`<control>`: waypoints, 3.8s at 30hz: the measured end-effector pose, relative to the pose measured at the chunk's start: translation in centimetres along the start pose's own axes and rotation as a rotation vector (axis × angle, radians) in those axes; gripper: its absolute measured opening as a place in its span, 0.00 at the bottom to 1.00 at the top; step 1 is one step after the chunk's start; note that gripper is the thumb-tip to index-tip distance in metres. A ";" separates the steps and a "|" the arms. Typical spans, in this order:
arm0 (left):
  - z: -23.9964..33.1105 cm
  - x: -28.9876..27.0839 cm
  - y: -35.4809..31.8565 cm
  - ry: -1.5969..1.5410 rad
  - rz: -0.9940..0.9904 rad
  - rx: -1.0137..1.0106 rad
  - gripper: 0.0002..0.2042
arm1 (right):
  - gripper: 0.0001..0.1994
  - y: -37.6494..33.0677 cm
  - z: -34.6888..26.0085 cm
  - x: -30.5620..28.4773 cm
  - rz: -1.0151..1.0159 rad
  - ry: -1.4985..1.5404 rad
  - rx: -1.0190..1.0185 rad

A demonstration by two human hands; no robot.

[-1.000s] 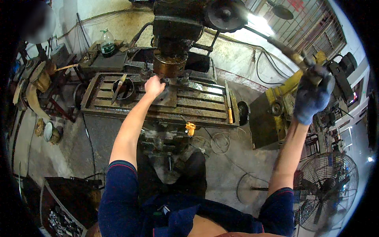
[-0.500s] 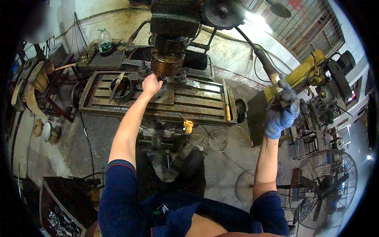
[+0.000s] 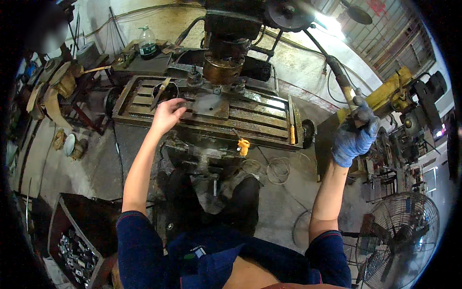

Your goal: The person picks up metal brackets one at a time from a wooden crate by hand and places them onto the metal bed of a milling machine.

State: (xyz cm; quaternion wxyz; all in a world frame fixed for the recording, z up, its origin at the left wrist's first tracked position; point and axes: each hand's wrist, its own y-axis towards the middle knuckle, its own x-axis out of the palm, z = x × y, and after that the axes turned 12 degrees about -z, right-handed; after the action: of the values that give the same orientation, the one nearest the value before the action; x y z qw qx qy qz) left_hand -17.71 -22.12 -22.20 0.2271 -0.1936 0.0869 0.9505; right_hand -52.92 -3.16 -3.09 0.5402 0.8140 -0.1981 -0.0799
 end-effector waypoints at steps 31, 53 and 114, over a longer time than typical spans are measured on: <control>15.8 -10.9 -5.3 0.308 0.372 0.325 0.15 | 0.18 -3.8 1.9 0.3 0.034 0.024 0.053; 6.0 -18.8 -44.3 0.614 0.248 -0.685 0.17 | 0.20 -4.0 1.9 -1.3 -0.135 -0.067 -0.081; 6.6 -0.9 -22.8 -0.855 0.310 -0.102 0.09 | 0.11 -35.3 18.9 3.7 -0.379 -0.205 1.416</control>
State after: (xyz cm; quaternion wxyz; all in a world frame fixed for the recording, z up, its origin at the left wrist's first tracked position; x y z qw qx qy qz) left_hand -8.55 -0.64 -17.57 0.0878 0.2205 -0.0338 0.9709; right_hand -47.75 -8.76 -42.56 -0.1584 0.9763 -0.1080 -0.1006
